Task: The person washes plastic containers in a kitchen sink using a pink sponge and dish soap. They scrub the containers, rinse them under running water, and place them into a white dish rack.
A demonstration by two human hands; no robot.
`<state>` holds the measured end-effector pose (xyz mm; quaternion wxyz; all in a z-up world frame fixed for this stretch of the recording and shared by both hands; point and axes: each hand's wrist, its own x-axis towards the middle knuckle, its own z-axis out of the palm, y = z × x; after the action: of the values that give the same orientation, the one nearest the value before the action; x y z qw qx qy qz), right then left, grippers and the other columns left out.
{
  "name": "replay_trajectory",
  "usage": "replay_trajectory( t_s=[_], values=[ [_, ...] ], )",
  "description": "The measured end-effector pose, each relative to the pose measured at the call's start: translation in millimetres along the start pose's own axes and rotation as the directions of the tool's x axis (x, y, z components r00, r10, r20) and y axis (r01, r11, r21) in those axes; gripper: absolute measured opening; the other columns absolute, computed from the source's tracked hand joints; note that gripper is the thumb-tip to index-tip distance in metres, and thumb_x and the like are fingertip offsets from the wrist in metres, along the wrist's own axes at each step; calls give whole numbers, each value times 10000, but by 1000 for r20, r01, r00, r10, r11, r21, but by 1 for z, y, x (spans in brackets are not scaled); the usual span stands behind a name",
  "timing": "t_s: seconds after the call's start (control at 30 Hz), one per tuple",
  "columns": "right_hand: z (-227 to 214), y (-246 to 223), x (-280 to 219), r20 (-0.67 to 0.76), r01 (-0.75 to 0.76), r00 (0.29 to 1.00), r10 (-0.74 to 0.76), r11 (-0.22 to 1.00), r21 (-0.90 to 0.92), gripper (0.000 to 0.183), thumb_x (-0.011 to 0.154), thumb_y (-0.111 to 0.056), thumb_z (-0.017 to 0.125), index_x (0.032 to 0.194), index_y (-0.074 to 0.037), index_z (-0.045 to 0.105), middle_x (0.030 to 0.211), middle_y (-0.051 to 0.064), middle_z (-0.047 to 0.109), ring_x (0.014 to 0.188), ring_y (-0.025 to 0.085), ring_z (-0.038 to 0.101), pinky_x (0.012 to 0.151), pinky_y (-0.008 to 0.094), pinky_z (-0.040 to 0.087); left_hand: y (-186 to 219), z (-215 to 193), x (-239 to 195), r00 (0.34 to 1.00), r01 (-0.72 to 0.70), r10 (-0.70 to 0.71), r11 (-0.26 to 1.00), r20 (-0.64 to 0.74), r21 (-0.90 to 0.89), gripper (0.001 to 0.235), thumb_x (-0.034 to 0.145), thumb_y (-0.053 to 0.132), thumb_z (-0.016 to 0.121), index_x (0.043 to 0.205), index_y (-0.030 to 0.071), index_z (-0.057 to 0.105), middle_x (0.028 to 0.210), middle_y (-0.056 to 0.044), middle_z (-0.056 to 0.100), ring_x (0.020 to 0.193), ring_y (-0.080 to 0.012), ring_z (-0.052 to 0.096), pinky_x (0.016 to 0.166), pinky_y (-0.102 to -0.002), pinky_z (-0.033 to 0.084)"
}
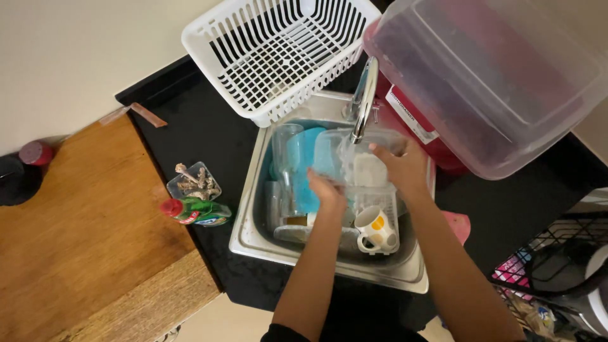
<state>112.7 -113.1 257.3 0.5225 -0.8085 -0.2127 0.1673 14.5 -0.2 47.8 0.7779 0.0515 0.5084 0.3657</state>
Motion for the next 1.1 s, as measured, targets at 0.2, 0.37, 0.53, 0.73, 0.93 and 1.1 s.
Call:
replay_trajectory(
  t_s=[0.2,0.37,0.53,0.73,0.93,1.1],
  values=[
    [-22,-52,-48,117,225,974,-194,900,-373,476,778,-376,865,977,-23,616,761,93,676,669,224,667,634,382,537,-3,36,-32,966,107,-147,976,215,187,713,861,756,386,1413,305,404,1477,52,456,1246,-232,533,868,-478,461],
    [2,-32,-76,432,410,875,-220,811,-417,266,913,-326,723,1062,-107,704,959,96,727,859,314,701,749,424,543,52,52,-92,663,384,-372,914,650,131,783,949,745,494,1401,105,497,1339,-141,521,1156,-381,581,909,-601,535],
    [14,-16,-76,547,675,714,-437,639,-369,281,881,-178,656,1153,-154,723,1190,43,699,1050,305,655,882,413,535,78,33,-75,588,367,-440,893,679,261,644,990,559,576,1435,102,487,1274,-141,644,1140,-401,665,908,-539,588],
    [25,0,-74,692,816,573,-439,385,-431,403,782,-115,625,1165,-188,729,1306,47,616,1160,316,588,977,493,441,75,10,-33,867,-73,-180,877,465,475,432,937,118,593,1350,207,503,1185,-102,667,916,-288,737,699,-417,586],
    [56,26,-40,747,730,664,-10,221,-646,177,978,-196,594,1108,-126,692,1280,89,642,1220,284,611,1076,414,491,23,-21,-17,786,-469,161,785,597,405,359,949,-20,490,1278,53,612,1120,-126,660,783,-237,663,613,-358,515],
    [80,27,-23,524,514,827,-202,648,-562,198,972,-226,607,1099,-79,644,1001,192,707,944,407,695,813,499,546,17,-13,-35,861,-105,3,980,509,171,330,1084,182,510,1348,68,672,1268,-99,721,1086,-199,706,888,-305,597]
  ],
)
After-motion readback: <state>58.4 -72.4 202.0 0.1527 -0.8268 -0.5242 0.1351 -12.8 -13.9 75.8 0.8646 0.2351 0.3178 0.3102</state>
